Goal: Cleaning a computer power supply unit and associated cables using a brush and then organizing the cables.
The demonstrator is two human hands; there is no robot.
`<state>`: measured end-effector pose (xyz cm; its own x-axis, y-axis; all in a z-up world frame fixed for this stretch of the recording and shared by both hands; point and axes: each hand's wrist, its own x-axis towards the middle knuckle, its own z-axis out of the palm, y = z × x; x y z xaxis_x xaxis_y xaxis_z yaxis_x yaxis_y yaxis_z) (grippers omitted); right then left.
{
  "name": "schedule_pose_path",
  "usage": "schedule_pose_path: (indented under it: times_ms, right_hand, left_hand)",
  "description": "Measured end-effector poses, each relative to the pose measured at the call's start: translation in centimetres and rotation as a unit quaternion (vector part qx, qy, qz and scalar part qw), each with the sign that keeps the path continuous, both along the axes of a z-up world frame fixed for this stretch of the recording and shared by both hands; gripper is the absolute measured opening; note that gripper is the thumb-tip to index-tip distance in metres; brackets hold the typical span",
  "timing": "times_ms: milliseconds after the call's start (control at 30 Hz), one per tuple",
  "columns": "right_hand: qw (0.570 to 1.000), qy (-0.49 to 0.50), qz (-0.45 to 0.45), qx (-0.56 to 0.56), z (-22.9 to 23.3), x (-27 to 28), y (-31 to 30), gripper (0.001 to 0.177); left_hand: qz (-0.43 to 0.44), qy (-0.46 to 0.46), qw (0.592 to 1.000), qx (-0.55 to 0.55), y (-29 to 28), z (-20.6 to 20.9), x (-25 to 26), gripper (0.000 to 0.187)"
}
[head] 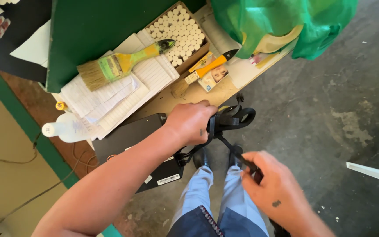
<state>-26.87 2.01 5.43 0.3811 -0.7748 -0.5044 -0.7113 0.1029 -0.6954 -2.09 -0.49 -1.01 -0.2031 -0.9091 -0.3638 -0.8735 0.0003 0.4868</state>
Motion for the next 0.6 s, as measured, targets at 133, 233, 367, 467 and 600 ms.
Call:
schedule_pose_path:
  times_ms: [133,233,367,467,600]
  right_hand:
    - [0.998,0.016,0.059,0.024,1.6,1.5,-4.8,0.042]
    - [0.968,-0.092,0.038,0.231,-0.3,1.3,-9.5,0.045]
    - [0.838,-0.309,-0.092,0.440,-3.3,1.8,-13.3,0.032]
    - [0.773,-0.375,-0.140,0.493,-4.2,3.5,-13.9,0.033]
    - [0.815,-0.373,-0.144,0.420,-4.3,5.6,-13.6,0.033]
  left_hand:
    - [-0.013,0.001,1.000,-0.012,0.1,0.2,0.2,0.046]
    - [-0.022,0.018,0.999,-0.024,-0.1,0.6,0.1,0.049]
    - [-0.018,0.046,0.998,-0.038,0.1,0.9,0.6,0.050]
    - [-0.030,0.055,0.997,-0.049,0.3,0.3,0.9,0.046]
    - [-0.059,0.064,0.994,-0.070,0.0,-1.2,1.2,0.042]
